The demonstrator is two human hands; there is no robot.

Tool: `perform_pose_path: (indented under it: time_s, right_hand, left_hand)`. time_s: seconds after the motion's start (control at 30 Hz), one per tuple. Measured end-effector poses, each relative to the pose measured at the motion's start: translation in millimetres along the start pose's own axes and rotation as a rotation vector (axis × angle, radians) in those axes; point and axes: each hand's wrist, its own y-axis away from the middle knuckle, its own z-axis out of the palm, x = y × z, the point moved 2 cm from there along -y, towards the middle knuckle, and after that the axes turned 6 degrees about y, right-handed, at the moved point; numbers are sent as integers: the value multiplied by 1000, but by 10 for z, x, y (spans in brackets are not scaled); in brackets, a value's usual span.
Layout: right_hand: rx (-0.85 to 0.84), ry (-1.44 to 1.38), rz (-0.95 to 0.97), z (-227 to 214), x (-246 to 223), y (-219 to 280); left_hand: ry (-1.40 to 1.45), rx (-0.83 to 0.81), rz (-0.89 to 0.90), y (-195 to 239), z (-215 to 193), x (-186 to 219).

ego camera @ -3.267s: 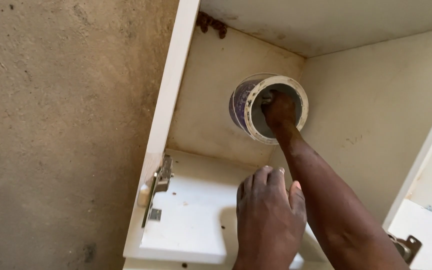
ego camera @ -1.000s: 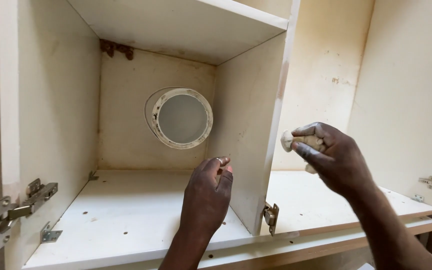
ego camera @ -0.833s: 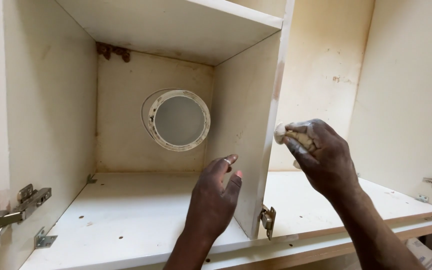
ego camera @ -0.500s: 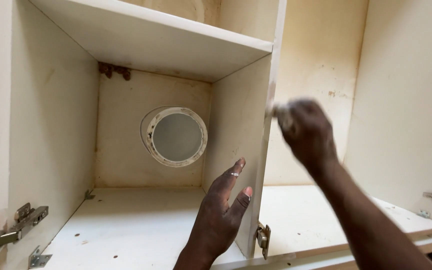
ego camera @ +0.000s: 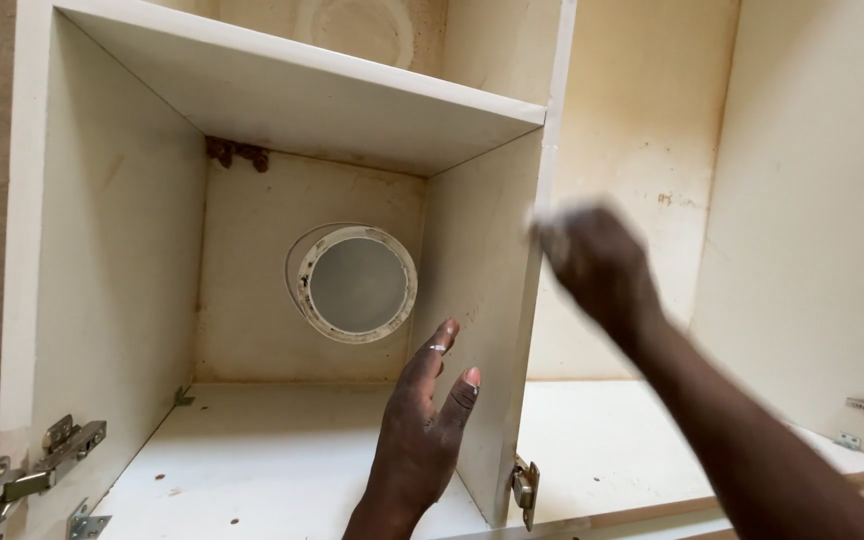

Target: The person uses a cloth to apply white paint to the interior surfaces of a wooden cabinet. They repeatedly dip the cloth into a paint bucket and wipe the shelves, sides, and door frames of the cabinet.

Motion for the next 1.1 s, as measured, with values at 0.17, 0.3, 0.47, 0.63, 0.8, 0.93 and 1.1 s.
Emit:
perform_pose_path:
  time_s: [0.17, 0.3, 0.47, 0.63, 0.8, 0.93, 1.1]
  right_hand:
    - [-122, -601, 432, 367, 700, -652]
    - [-328, -686, 579, -130, -155, 387]
    - [-293, -873, 252, -886, -823, 600]
    - [-52, -85, 170, 606, 378, -44]
    - [-166, -711, 748, 629, 1224, -1060]
    - [-389, -920, 762, 258, 846, -734]
    - [-389, -868, 447, -409, -423, 745]
  left_hand:
    - [-16, -10, -52, 8, 39, -30]
    - [16, -16, -7, 13, 19, 0]
    - [49, -6, -45, -18, -16, 47]
    - [15, -39, -29, -2, 56, 63]
    - [-12, -61, -72, 3, 93, 64]
    - [-23, -16, -68, -19, 75, 40]
    - [40, 69, -105, -48, 18, -6]
